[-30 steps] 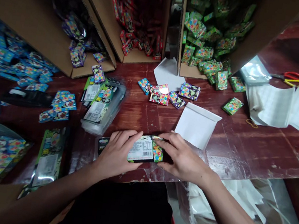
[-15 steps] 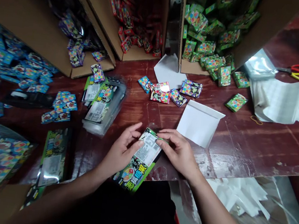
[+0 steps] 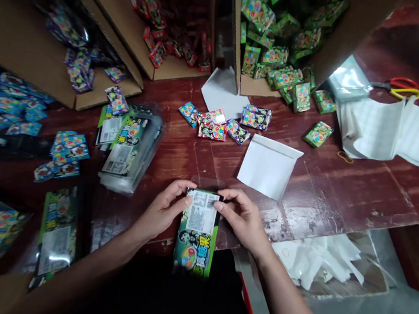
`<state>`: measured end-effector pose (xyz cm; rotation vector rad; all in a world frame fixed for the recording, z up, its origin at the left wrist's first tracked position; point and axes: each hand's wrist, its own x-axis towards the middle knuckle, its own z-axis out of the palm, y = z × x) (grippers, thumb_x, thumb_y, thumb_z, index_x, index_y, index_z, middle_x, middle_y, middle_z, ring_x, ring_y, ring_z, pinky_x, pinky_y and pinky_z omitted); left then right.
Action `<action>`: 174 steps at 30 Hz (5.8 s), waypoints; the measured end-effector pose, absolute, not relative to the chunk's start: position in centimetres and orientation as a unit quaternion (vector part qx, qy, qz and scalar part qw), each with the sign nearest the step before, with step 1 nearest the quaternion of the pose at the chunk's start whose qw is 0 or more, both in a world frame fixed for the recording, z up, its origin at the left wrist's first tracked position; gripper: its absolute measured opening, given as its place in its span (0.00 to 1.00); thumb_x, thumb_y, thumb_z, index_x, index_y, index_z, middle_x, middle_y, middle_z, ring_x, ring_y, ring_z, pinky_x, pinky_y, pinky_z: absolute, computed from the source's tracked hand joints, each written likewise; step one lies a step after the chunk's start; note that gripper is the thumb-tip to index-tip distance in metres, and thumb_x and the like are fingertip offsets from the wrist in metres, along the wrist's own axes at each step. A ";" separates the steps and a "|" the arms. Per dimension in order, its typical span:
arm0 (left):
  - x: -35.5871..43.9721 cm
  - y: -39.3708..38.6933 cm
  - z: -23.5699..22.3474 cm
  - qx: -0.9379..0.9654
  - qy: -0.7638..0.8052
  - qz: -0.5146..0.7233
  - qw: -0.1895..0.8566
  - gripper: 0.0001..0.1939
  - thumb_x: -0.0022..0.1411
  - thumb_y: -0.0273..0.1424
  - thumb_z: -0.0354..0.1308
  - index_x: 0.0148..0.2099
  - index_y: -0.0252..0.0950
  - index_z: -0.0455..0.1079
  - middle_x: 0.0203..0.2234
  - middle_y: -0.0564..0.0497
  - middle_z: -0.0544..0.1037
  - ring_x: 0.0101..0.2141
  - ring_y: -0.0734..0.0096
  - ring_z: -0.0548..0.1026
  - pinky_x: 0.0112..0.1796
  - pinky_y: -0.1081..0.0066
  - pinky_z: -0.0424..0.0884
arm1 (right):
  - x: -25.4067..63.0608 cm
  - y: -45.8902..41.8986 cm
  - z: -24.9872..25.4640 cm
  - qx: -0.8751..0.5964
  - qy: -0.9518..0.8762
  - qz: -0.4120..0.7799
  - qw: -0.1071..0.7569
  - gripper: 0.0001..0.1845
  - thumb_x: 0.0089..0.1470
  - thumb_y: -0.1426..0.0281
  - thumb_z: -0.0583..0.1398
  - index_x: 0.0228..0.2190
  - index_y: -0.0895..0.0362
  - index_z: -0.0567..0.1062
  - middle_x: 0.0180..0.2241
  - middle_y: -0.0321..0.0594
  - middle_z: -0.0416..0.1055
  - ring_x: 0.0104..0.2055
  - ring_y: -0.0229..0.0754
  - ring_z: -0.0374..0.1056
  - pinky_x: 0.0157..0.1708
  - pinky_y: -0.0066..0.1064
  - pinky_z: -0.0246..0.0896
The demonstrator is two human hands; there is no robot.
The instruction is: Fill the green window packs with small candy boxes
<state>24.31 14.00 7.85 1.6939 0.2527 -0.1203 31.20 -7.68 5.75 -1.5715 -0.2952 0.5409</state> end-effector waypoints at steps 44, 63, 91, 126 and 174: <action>34.6 9.3 12.9 0.842 -0.028 -0.021 0.538 0.19 0.68 0.39 0.58 0.59 0.42 0.69 0.57 0.46 0.74 0.54 0.62 0.75 0.55 0.61 0.72 | 44.1 -13.9 9.4 -0.961 -0.174 -0.128 0.173 0.08 0.61 0.66 0.58 0.35 0.55 0.76 0.34 0.46 0.75 0.43 0.52 0.66 0.50 0.49 0.57; 40.0 8.1 15.3 0.706 0.015 -0.204 0.678 0.44 0.55 0.34 0.69 0.70 0.36 0.55 0.39 0.46 0.81 0.34 0.66 0.80 0.34 0.69 0.75 | 41.9 -18.0 13.3 -0.707 -0.138 0.174 0.672 0.38 0.55 0.59 0.67 0.63 0.46 0.61 0.38 0.37 0.77 0.35 0.43 0.74 0.33 0.34 0.71; 39.7 4.6 9.7 0.748 0.079 -0.077 0.654 0.19 0.61 0.46 0.63 0.33 0.33 0.74 0.25 0.53 0.77 0.24 0.73 0.72 0.26 0.74 0.65 | 39.5 -17.9 7.3 -0.728 0.068 0.066 0.679 0.20 0.51 0.52 0.67 0.27 0.56 0.76 0.27 0.36 0.73 0.28 0.39 0.66 0.28 0.30 0.59; 36.5 -0.3 8.7 0.979 -0.197 -0.008 0.058 0.14 0.72 0.35 0.50 0.56 0.48 0.70 0.66 0.51 0.65 0.58 0.54 0.64 0.48 0.50 0.63 | 44.2 -21.5 7.7 -0.926 -0.199 0.014 0.320 0.08 0.62 0.65 0.58 0.35 0.53 0.76 0.36 0.40 0.71 0.37 0.43 0.70 0.37 0.34 0.65; 25.9 12.7 10.8 0.747 0.057 -0.135 0.649 0.09 0.62 0.28 0.60 0.45 0.34 0.77 0.40 0.46 0.83 0.40 0.65 0.80 0.42 0.65 0.75 | 33.5 -7.7 9.7 -0.714 -0.290 0.259 0.583 0.43 0.59 0.66 0.63 0.68 0.48 0.48 0.39 0.38 0.71 0.41 0.42 0.70 0.44 0.40 0.69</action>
